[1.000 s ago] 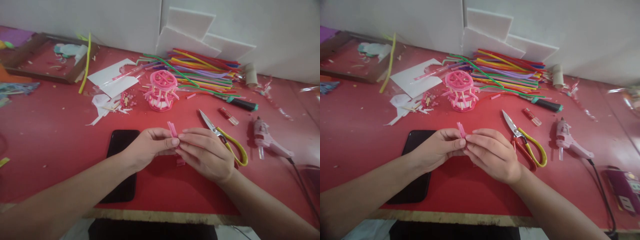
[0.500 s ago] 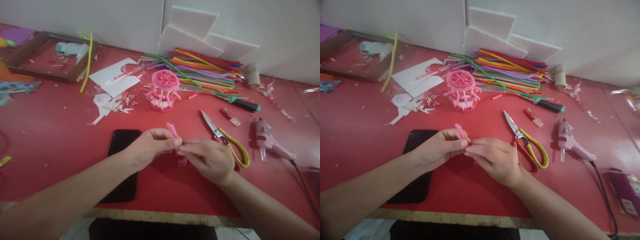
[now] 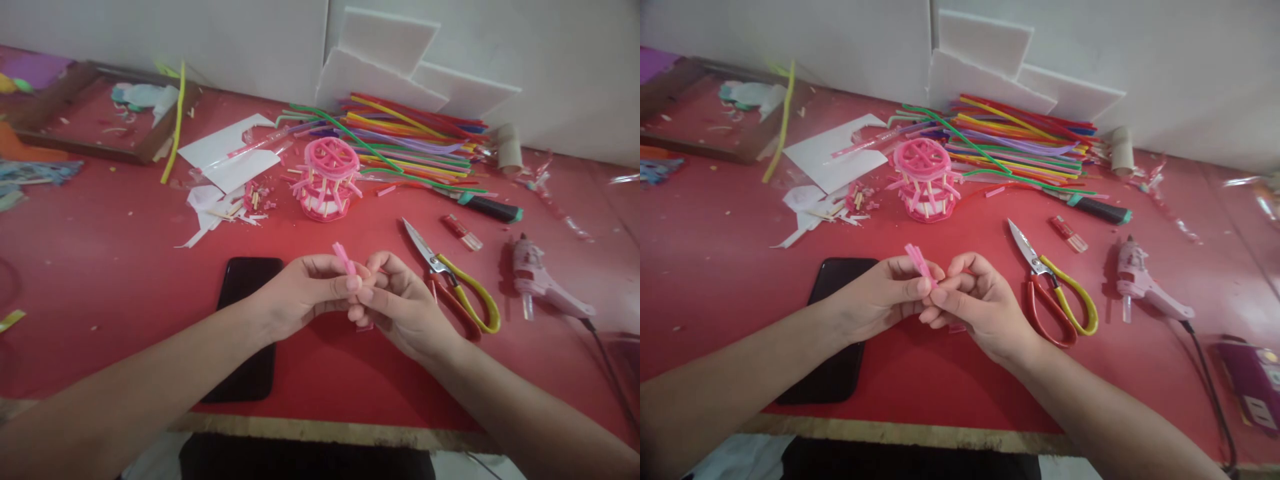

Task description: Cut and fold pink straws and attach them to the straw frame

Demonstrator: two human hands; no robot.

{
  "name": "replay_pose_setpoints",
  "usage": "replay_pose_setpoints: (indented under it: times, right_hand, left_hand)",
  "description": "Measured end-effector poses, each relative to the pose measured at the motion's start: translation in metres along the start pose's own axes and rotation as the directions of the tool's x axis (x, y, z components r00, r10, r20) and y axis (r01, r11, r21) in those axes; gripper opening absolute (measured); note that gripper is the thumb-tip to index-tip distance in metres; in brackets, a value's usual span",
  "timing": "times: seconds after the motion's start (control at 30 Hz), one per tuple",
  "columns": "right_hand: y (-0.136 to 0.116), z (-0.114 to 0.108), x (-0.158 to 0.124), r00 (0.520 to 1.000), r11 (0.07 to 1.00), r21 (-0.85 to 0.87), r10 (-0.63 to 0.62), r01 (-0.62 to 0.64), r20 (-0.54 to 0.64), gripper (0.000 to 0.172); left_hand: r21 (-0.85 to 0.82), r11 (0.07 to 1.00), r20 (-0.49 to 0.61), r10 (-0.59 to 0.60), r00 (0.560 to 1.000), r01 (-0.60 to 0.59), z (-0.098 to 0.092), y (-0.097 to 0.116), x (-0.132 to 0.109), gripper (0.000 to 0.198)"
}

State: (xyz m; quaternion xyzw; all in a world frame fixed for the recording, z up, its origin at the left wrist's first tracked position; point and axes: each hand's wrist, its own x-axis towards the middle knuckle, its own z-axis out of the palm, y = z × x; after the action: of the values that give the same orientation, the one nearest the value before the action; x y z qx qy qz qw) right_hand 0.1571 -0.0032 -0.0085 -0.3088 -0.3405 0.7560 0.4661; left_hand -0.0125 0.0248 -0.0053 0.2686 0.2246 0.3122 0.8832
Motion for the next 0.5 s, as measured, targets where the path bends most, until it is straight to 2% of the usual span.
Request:
replay_pose_setpoints:
  times: [0.07,0.13,0.2,0.27,0.3,0.33,0.4,0.47,0.5]
  right_hand:
    - [0.001,0.0,0.001,1.0,1.0,0.02,-0.016,0.016,-0.01,0.029]
    - [0.001,0.0,0.001,0.998,0.998,-0.046,-0.036,0.034,-0.05,0.032]
    - [0.001,0.0,0.0,0.992,0.982,-0.176,-0.082,0.064,-0.092,0.033]
    - [0.0,0.0,-0.003,0.976,0.913,-0.383,-0.191,0.138,-0.104,0.03]
    - [0.0,-0.001,-0.005,0.956,0.834,-0.515,-0.28,0.198,-0.086,0.027]
    - [-0.002,-0.001,-0.007,0.922,0.709,-0.654,-0.384,0.266,-0.041,0.023]
    - [-0.005,-0.002,-0.01,0.825,0.357,-0.856,-0.549,0.374,0.132,0.017]
    - [-0.008,-0.002,-0.011,0.733,0.051,-0.904,-0.606,0.424,0.31,0.013]
    - [-0.009,-0.003,-0.011,0.702,-0.038,-0.9,-0.611,0.435,0.365,0.011]
  left_hand:
    - [-0.015,1.0,0.001,-0.026,1.0,0.027,-0.001,0.0,0.0,0.01]
    - [0.002,0.999,-0.01,-0.033,0.999,0.034,-0.002,-0.001,0.0,0.013]
    - [0.047,0.999,-0.046,-0.01,0.999,0.012,-0.002,-0.001,0.0,0.014]
    - [0.102,0.995,-0.106,0.031,0.994,-0.02,-0.001,-0.002,0.0,0.015]
    - [0.12,0.992,-0.141,0.048,0.989,-0.031,-0.001,-0.002,0.0,0.015]
    - [0.127,0.991,-0.175,0.056,0.983,-0.034,-0.001,-0.002,0.0,0.016]
    - [0.112,0.994,-0.227,0.043,0.973,-0.017,0.0,-0.002,0.001,0.017]
    - [0.081,0.997,-0.241,0.006,0.97,0.014,0.0,-0.002,0.001,0.017]
    - [0.07,0.997,-0.239,-0.01,0.971,0.028,0.0,-0.002,0.002,0.017]
